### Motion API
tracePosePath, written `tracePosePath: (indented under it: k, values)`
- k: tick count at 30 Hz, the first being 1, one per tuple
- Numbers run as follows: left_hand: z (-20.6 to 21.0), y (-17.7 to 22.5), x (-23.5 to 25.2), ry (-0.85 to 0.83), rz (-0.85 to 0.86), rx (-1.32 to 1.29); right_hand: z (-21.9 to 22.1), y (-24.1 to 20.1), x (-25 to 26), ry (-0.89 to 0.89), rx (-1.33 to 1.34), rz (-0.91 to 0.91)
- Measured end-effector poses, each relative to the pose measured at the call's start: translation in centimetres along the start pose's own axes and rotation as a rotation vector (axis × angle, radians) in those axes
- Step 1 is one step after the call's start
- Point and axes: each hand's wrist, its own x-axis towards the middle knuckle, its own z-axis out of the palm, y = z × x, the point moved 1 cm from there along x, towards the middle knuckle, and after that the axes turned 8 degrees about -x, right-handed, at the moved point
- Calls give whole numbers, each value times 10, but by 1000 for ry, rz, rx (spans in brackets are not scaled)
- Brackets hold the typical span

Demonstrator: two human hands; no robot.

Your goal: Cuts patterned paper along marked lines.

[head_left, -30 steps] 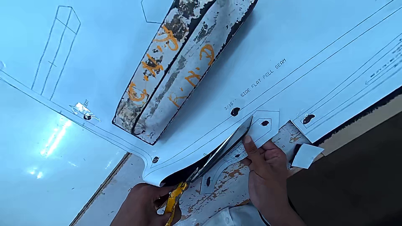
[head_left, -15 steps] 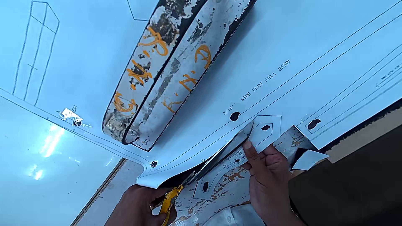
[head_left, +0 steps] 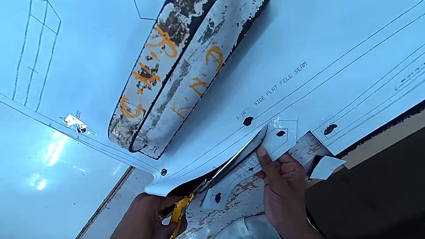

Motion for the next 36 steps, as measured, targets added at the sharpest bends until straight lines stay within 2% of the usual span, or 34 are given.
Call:
tracePosePath:
  k: [16, 30, 36]
  values:
    - [5, -1, 7, 17, 42, -7, -1, 0, 0, -12, 4, 3]
    - [2, 9, 9, -25, -41, -55, -1, 0, 1, -14, 9, -6]
    - [3, 6, 13, -7, -5, -50, -1, 0, 1, -8, 10, 6]
